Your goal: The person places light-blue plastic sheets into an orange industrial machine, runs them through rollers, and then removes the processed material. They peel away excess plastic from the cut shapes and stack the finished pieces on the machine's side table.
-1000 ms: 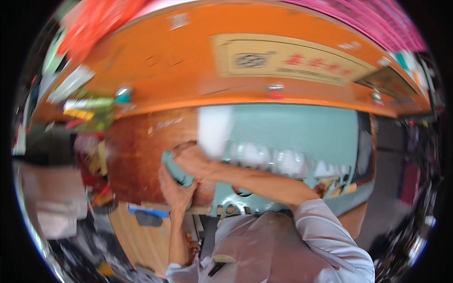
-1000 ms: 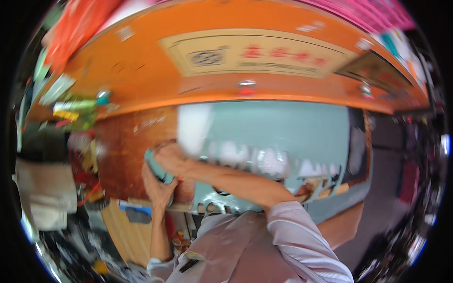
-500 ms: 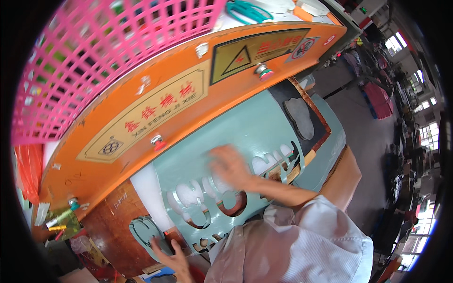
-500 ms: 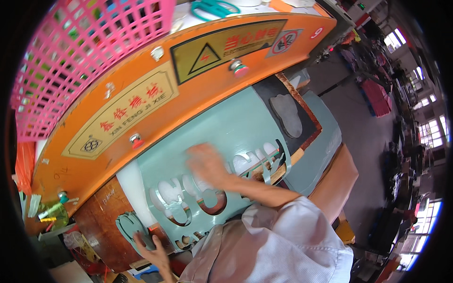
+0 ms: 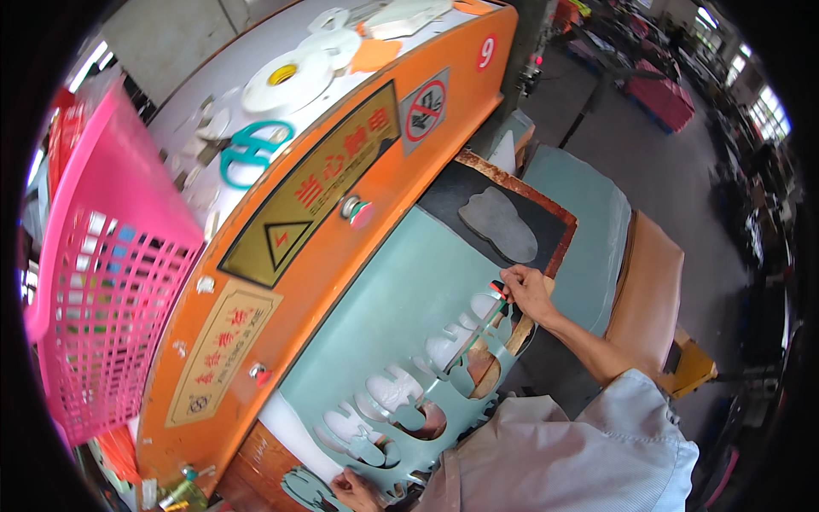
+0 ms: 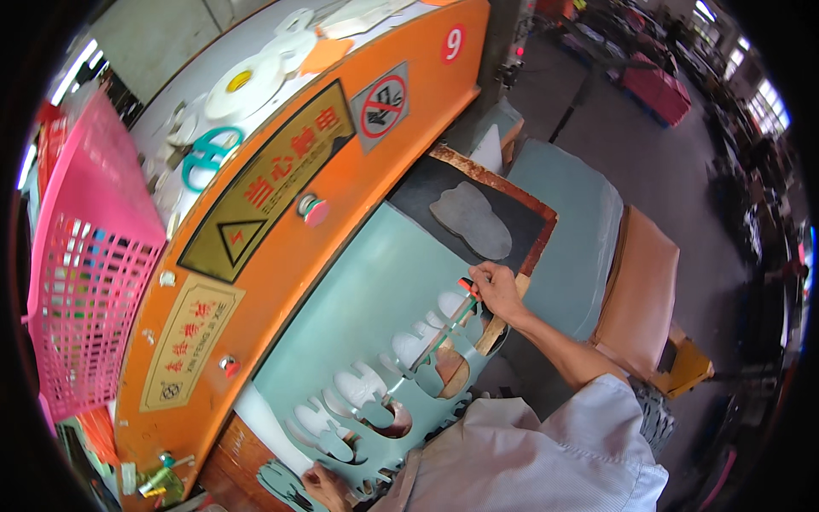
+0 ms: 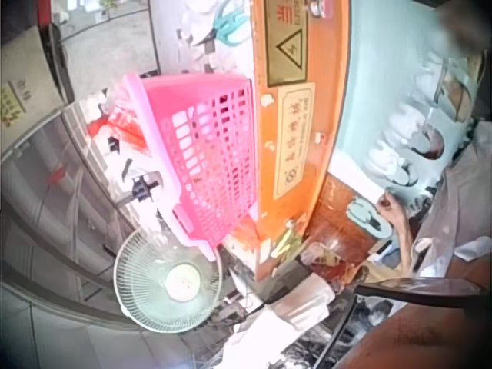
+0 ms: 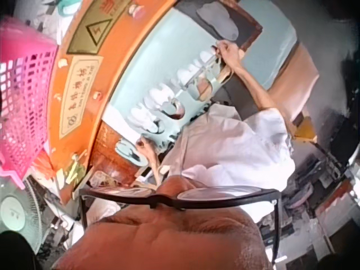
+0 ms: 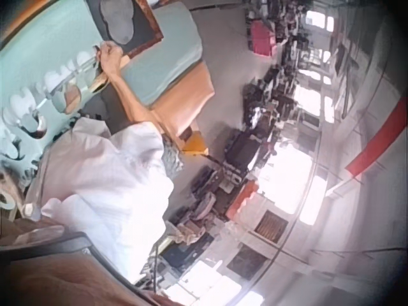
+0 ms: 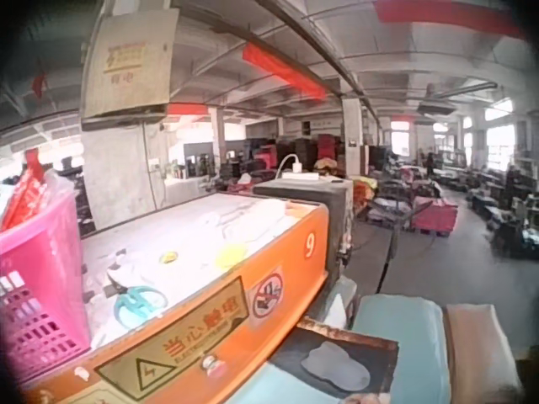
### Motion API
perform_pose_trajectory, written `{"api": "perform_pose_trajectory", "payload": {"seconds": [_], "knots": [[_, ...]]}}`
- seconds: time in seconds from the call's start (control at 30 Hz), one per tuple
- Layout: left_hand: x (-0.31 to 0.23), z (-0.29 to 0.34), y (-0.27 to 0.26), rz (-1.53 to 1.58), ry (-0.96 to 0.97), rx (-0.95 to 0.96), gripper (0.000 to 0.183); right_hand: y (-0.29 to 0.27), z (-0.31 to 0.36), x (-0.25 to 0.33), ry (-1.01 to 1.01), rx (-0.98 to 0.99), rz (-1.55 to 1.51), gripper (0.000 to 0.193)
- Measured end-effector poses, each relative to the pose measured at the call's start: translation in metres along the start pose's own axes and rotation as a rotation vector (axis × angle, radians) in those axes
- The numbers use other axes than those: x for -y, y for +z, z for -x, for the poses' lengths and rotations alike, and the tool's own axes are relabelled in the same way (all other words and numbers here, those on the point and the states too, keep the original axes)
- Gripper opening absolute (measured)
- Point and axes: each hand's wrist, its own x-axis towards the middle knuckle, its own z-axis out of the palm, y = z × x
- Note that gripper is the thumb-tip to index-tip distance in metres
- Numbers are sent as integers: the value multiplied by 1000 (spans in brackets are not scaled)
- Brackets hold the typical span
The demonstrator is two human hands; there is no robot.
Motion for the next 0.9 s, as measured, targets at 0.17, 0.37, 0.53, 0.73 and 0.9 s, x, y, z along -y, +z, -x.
{"api": "perform_pose_trajectory", "payload": {"seconds": [0.17,0.37,0.53,0.73,0.9], "knots": [[-16,-2,-1,-84,10,165,51,-10,-29,11,234,102,-195,31],[-14,29,-22,-139,62,58,43,-7,-35,20,282,217,-64,28],[-49,23,34,-407,124,124,42,-16,-29,41,-257,212,709,29],[-150,18,110,-488,502,131,43,-97,-68,35,-539,-74,863,57],[-194,27,133,-571,658,98,43,-139,-96,-3,-523,0,867,80]]}}
